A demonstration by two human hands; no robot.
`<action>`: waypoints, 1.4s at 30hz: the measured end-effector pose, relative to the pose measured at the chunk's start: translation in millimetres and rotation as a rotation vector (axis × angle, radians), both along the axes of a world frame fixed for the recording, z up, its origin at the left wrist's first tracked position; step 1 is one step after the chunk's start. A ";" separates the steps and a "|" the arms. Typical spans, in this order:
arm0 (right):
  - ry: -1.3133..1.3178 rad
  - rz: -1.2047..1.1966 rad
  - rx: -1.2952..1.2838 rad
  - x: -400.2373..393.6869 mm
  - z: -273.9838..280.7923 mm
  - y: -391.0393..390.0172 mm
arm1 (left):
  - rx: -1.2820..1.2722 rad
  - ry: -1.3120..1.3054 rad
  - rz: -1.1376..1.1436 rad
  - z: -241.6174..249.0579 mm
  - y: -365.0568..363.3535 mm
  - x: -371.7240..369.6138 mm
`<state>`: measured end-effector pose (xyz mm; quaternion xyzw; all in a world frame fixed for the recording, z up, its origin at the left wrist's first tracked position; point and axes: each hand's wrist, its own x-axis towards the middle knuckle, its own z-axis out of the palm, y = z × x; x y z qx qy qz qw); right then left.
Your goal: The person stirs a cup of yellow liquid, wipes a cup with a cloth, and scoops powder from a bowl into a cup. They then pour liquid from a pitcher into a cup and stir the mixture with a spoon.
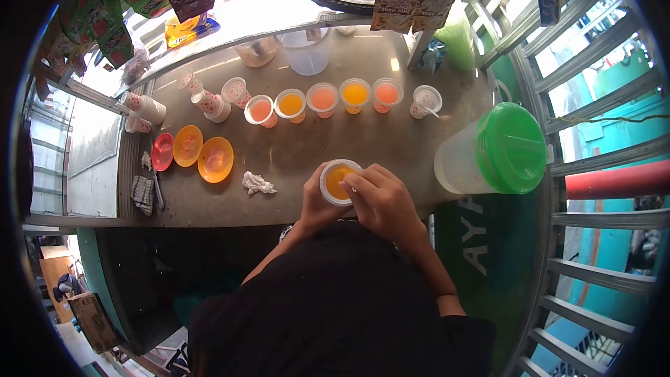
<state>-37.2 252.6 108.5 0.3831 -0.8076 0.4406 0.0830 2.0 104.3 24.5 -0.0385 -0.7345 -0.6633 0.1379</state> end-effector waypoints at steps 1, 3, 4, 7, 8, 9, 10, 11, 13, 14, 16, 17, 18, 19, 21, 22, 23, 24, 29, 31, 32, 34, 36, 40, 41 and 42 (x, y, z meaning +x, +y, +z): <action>-0.018 -0.008 0.022 0.0 -0.3 1.3 | 0.003 0.001 0.001 -0.6 0.3 0.0; -0.036 -0.014 0.043 0.8 0.0 2.3 | 0.008 0.001 -0.005 -1.4 -0.6 0.0; -0.074 0.003 0.033 2.0 0.9 2.7 | 0.013 0.001 -0.013 -1.8 -0.8 0.1; -0.105 0.032 -0.004 2.9 0.1 0.6 | 0.018 -0.001 -0.007 -2.5 -0.1 0.0; -0.099 0.046 -0.033 3.0 -0.5 -0.4 | 0.018 -0.001 -0.008 -2.0 0.0 -0.1; -0.099 0.045 -0.033 2.6 -0.2 -0.7 | 0.017 0.002 -0.002 -0.9 0.0 -0.2; -0.073 0.028 -0.026 1.9 0.3 -1.1 | 0.016 0.005 0.004 -0.1 0.1 -0.1; -0.048 0.011 -0.017 1.5 0.6 -1.3 | 0.015 0.005 0.003 0.4 0.4 0.3; -0.033 -0.010 0.004 0.2 -0.2 -0.3 | 0.004 -0.007 0.000 1.2 1.0 0.5; -0.019 -0.031 0.026 0.0 -0.6 0.4 | 0.003 -0.008 0.000 1.4 1.4 0.7; -0.040 -0.033 0.040 0.9 0.7 2.6 | -0.009 0.010 -0.001 1.5 2.0 0.4; -0.061 -0.037 0.054 1.7 1.4 3.4 | -0.009 0.009 0.000 1.8 2.0 0.9; -0.062 -0.037 0.054 2.2 2.0 3.6 | -0.004 0.005 -0.008 2.3 2.0 1.2; -0.100 -0.020 0.038 2.6 2.5 3.8 | 0.001 0.000 -0.016 2.5 2.0 1.3; -0.138 -0.003 0.022 3.3 1.1 3.2 | -0.007 0.002 -0.015 -0.4 2.3 1.2; -0.119 0.009 -0.010 3.5 -2.0 1.7 | -0.016 0.005 -0.014 -1.1 2.2 1.0; -0.100 0.021 -0.042 3.7 -3.8 0.8 | -0.017 0.004 -0.013 0.1 2.2 1.2; -0.100 0.021 -0.043 3.2 -3.8 0.7 | -0.012 0.005 -0.009 2.9 2.3 0.9; -0.043 -0.046 0.040 1.3 -0.4 4.2 | -0.003 0.010 0.007 2.3 3.2 1.1; -0.084 -0.032 0.035 2.6 2.4 5.1 | 0.001 0.009 0.004 1.5 3.1 1.1; -0.124 -0.020 0.030 3.4 3.0 5.6 | 0.002 0.008 0.004 1.8 2.9 1.3; -0.133 0.001 -0.003 4.3 -1.0 3.8 | 0.014 -0.005 -0.016 2.9 1.9 1.7; -0.142 0.023 -0.035 4.7 -2.2 1.6 | 0.010 -0.005 -0.010 0.3 1.8 1.3; -0.055 -0.028 -0.014 3.1 -2.6 1.7 | 0.015 -0.006 0.007 3.1 1.6 0.6; -0.049 -0.048 0.008 2.9 -2.8 2.6 | 0.016 -0.006 0.006 2.6 1.6 0.6; -0.048 -0.048 0.008 3.2 -2.4 3.6 | 0.012 -0.001 0.007 1.4 1.5 0.6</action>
